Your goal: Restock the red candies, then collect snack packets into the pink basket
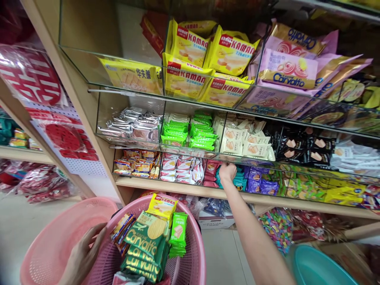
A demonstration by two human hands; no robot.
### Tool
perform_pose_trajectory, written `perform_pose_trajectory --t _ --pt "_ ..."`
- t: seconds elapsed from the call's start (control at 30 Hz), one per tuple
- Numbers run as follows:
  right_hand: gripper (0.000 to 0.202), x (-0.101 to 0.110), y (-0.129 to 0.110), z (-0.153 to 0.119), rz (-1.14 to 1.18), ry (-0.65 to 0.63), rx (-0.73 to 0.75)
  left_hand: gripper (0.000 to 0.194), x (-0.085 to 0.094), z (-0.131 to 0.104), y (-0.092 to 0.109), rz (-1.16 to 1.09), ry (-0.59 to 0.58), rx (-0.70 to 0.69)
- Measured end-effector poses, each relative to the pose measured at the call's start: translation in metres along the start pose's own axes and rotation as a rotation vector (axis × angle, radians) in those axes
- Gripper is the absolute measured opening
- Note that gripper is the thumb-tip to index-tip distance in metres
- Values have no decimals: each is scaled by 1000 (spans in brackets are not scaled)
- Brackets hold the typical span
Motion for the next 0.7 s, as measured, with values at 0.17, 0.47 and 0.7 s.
perform_pose_trajectory --t 0.17,0.47,0.7 --pt "26 -5 -3 0 186 14 -110 38 -1 0 -1 13 11 6" --pt "24 10 -7 -18 498 -15 -202 41 -1 0 -5 9 4 15" --pt "13 35 7 -38 629 22 -187 45 -3 0 -6 33 -10 63"
Point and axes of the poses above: each hand's wrist, its own z-axis towards the middle knuckle, its own x-axis out of the back of the hand, y = z × x, the point moved 1 cm from there along z, towards the middle knuckle, and after that the axes turned 14 degrees about x, right-handed, at the moved point
